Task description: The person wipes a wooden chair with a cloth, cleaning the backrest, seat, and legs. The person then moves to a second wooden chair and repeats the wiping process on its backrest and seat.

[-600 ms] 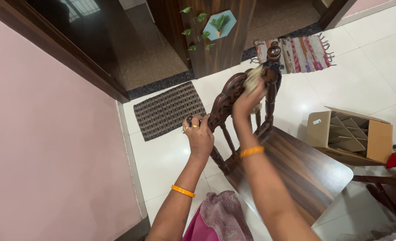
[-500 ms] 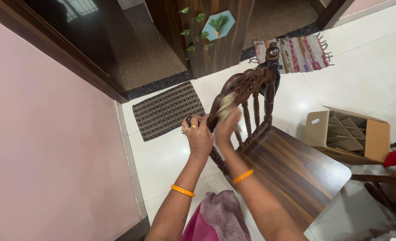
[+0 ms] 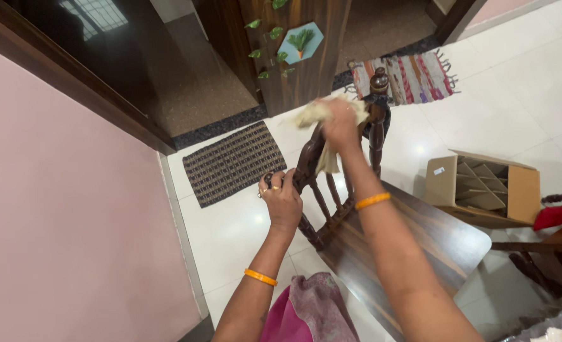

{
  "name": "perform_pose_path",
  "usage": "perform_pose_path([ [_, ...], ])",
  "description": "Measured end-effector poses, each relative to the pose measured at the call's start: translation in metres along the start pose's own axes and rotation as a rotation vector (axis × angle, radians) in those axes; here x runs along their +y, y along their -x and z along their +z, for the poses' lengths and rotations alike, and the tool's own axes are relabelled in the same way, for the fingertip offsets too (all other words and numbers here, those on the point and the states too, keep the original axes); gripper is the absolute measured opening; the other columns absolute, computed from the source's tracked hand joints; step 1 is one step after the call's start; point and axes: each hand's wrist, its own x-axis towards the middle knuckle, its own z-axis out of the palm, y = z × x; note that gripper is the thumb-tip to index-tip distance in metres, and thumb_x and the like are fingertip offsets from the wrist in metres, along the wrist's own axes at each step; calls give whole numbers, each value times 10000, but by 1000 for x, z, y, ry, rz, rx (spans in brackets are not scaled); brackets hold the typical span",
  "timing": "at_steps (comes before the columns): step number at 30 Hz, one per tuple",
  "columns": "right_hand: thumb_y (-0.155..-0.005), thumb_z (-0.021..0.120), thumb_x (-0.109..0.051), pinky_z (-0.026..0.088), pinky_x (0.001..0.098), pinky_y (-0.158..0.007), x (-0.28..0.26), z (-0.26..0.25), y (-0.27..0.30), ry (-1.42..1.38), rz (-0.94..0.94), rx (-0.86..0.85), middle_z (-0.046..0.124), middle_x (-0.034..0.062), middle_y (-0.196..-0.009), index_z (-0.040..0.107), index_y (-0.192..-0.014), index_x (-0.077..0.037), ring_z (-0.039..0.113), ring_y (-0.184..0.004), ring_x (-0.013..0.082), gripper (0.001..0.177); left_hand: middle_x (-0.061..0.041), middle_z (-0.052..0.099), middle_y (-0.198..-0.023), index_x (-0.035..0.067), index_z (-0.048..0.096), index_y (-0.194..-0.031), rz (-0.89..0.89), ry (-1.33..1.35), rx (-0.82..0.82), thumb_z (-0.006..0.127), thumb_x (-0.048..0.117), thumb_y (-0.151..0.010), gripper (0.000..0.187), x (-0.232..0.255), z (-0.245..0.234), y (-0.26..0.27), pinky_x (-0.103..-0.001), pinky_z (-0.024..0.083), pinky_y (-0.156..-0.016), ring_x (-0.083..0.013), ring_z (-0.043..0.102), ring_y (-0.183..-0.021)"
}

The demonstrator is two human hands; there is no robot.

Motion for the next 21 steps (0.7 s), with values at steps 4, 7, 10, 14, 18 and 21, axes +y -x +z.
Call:
perform_pose_path([
  [4, -906, 493, -32, 447, 450, -1037, 43, -14, -13, -53, 92, 109, 651, 171, -1164, 651, -1222, -50, 600, -1135, 363, 354, -125, 623, -1129, 35, 731, -1150, 1, 20, -49, 623, -87, -826, 362, -6, -2, -3, -537, 410, -1013, -402, 522, -1089],
  [7, -914, 497, -11, 436, 441, -1061, 53, -1, -9, -84, 67, 265, 647, 172, -1218, 627, -1254, -43, 584, -1181, 360, 365, -138, 620, -1180, 24, 683, -1222, -11, 62, -81, 606, -96, -852, 396, -9, -1, -4, -533, 391, -1062, -371, 531, -1134],
  [10, -877, 512, 7, 422, 430, -1054, 35, 29, -10, -115, 292, 368, 647, 151, -1190, 645, -1216, -66, 581, -1171, 318, 372, -188, 563, -1321, 9, 547, -1379, -29, 169, -84, 551, -77, -886, 500, -16, -3, -6, -539, 333, -1171, -357, 513, -1266],
  [14, -796, 501, 61, 391, 461, -1112, 0, 42, 15, -92, 46, 176, 669, 118, -1193, 668, -1179, -100, 560, -1226, 322, 448, -239, 414, -1578, 5, 317, -1570, -139, 536, -65, 447, 130, -1000, 598, -26, -13, -13, -487, 283, -1235, -383, 409, -1444],
  [18, -768, 559, 65, 304, 535, -1167, -39, 56, 73, 128, -142, 9, 645, 141, -1218, 737, -1177, -158, 513, -1293, 366, 499, -213, 364, -1645, 5, 158, -1630, -345, 1057, -115, 378, 442, -1083, 734, -27, -22, -12, -437, 332, -1209, -304, 462, -1372],
  [21, -829, 558, 63, 281, 509, -1181, -66, 78, 118, -36, -72, 140, 622, 159, -1280, 698, -1200, -106, 474, -1338, 361, 431, -193, 326, -1672, 5, 147, -1643, -393, 1182, -160, 292, 546, -1088, 788, -28, -28, -13, -404, 282, -1254, -274, 383, -1492],
])
